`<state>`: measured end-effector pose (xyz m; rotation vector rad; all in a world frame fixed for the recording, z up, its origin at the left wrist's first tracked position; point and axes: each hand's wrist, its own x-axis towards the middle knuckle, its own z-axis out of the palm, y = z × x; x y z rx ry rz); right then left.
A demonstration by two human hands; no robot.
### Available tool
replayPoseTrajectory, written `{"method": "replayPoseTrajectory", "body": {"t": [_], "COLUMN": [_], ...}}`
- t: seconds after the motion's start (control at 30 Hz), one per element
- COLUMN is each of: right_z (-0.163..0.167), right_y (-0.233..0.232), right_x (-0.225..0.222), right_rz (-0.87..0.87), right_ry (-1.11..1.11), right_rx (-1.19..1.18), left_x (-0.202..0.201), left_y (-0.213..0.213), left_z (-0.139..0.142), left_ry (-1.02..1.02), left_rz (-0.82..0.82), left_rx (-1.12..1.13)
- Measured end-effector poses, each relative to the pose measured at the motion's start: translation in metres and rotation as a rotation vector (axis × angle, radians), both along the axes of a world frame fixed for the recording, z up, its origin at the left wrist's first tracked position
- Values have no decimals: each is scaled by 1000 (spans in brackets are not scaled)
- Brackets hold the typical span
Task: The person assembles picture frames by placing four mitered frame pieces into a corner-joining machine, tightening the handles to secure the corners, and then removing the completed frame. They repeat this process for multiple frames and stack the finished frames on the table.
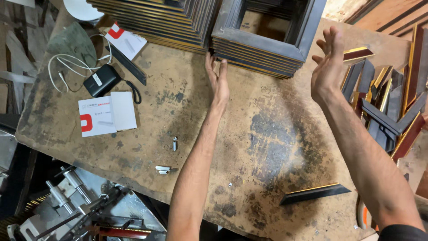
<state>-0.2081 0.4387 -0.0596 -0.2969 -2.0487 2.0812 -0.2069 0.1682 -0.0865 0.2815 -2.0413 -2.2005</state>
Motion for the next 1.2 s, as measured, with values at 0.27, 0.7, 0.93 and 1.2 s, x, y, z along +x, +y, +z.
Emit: {"method": "replayPoseTrajectory", "body": {"t": [0.27,0.7,0.93,1.2], "right_z": [-12,-16,-22,-22], "right_y": [-26,-27,-28,-28], "right_x": [-11,-21,-23,-22], "right_rz": [5,-50,-37,-22], "right_ry": [-8,-87,-86,-14], "right_rx": [-131,-177,-261,-270], "left_x": [-4,-50,-40,-26], "left_y": [22,17,31,25], "left_z": [5,9,27,10], "left_ry": [-146,-415,-495,-358], "left_rz": [117,414,486,346], "left_rx": [221,636,678,383]}}
